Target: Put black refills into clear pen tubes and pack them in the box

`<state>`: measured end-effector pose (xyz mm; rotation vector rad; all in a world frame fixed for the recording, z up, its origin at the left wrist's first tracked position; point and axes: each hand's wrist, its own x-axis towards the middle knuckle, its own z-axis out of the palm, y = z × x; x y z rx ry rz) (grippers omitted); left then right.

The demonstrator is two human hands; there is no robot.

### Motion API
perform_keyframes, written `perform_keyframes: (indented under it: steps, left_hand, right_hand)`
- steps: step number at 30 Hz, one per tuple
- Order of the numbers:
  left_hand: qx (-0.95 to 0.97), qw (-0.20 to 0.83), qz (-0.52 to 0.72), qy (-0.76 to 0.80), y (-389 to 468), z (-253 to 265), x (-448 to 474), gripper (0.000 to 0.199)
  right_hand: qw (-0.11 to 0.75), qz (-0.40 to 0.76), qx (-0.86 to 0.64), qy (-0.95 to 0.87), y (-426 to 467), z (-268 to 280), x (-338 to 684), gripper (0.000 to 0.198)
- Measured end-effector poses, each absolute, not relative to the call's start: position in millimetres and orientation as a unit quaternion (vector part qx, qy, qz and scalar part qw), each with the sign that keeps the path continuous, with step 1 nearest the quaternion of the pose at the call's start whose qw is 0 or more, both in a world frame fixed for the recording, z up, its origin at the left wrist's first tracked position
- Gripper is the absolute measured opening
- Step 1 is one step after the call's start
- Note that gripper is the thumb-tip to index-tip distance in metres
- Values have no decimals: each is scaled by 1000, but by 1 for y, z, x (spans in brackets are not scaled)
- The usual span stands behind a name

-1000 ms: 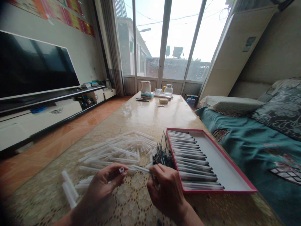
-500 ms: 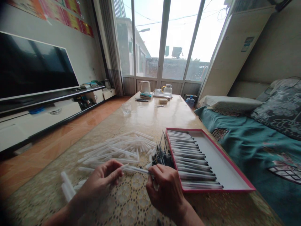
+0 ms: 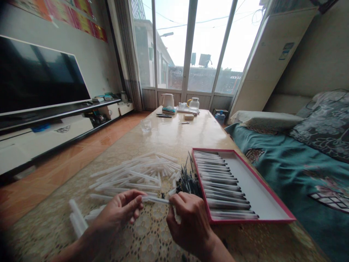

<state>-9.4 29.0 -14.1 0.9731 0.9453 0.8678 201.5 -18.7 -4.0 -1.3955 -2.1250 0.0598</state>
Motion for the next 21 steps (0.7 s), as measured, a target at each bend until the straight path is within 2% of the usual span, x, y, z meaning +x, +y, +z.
perform_keyframes:
  steps: [4,9,12,17,21]
  left_hand:
    - [428,711,388,401,30,-21,-7,30]
    - [427,716,387,394,26,-25,-4,30]
    - [435,711,393,387,22,-25,-1,29]
    - [457,695,405,379,17,-24,3,26]
    - [476,690,412,357,12,-21,4,21]
  right_hand:
    - [269,4,-506,-819,-18,-4,201,8]
    - [214,-88,-474,-850,-14,-3,200,8]
    - [196,-103,-468,-855,-16,-3,198,9]
    - [173,-34,-492,-852,-17,-4,196,12]
    - [185,89,-530,-823,-17,-2,200,20]
